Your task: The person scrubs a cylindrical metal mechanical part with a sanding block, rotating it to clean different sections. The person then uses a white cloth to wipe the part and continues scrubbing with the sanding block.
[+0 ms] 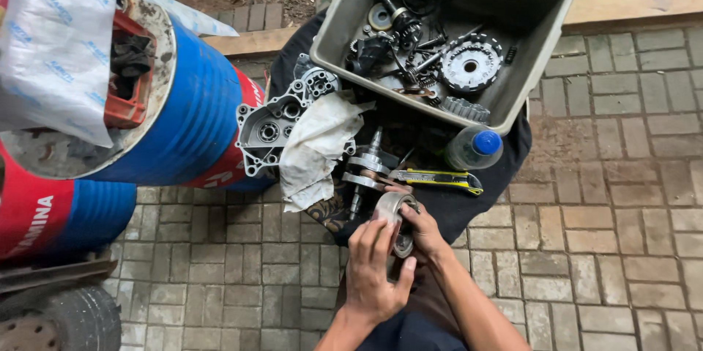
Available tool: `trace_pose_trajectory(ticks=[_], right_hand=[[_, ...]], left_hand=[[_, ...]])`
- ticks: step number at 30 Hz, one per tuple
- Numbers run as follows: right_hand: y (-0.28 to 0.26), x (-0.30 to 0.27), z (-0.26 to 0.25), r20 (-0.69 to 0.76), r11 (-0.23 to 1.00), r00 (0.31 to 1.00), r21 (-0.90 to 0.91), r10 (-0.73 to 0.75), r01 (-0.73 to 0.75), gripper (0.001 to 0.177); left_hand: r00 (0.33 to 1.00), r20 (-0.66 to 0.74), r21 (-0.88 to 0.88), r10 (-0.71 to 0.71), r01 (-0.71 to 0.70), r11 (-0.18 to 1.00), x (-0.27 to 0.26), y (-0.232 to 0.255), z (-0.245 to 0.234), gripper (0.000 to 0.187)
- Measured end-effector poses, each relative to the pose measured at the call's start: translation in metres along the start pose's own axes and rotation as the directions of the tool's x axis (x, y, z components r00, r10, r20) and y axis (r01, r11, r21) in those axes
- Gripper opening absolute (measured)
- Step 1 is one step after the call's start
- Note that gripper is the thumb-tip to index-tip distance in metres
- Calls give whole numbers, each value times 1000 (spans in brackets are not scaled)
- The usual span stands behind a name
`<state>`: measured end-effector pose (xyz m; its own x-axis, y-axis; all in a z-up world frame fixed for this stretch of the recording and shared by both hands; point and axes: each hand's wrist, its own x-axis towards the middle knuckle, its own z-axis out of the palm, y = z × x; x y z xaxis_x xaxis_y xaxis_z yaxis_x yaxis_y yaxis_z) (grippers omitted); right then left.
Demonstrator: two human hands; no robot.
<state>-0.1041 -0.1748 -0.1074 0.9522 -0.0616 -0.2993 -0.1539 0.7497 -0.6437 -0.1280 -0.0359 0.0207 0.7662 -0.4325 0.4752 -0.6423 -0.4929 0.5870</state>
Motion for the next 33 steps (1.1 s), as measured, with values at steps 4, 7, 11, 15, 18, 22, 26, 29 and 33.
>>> trace_pose_trajectory(ticks=[4, 7, 11, 15, 18, 22, 26, 29, 33], right_hand=[[16, 17, -27, 196, 965, 981, -258, 4, 48, 72], [27, 12, -38, 160, 894, 985, -430, -65, 129, 74], [12, 10, -24, 124, 943, 986, -299, -112, 145, 76], [3, 9, -16, 47, 947, 993, -297, -111, 120, 63], [51, 32, -82, 87, 803, 989, -577, -116, 145, 55], [47, 27, -70, -83, 888, 988, -453, -133, 81, 43], [28, 25, -50, 44, 935, 994, -336, -104, 113, 60], [41, 28, -62, 109, 852, 985, -495, -135, 171, 55], [9, 13, -21, -9, 942, 997, -328, -80, 73, 64]], left_hand=[[982, 136, -14, -129, 132, 991, 29, 5, -11, 74], [958, 194, -67, -209, 226, 972, 43, 4, -11, 56], [970, 188, -92, -155, 174, 980, 23, 15, -9, 64], [974, 169, -82, -151, 167, 983, -1, 17, 3, 83], [976, 165, -70, -142, 155, 985, 50, 17, -8, 74], [983, 157, -62, -97, 108, 992, 27, 21, -5, 81], [968, 190, -42, -164, 175, 984, 26, 14, -4, 92], [975, 153, -46, -159, 167, 985, 38, 14, -15, 85], [963, 210, -77, -169, 189, 979, 4, 20, -5, 101]])
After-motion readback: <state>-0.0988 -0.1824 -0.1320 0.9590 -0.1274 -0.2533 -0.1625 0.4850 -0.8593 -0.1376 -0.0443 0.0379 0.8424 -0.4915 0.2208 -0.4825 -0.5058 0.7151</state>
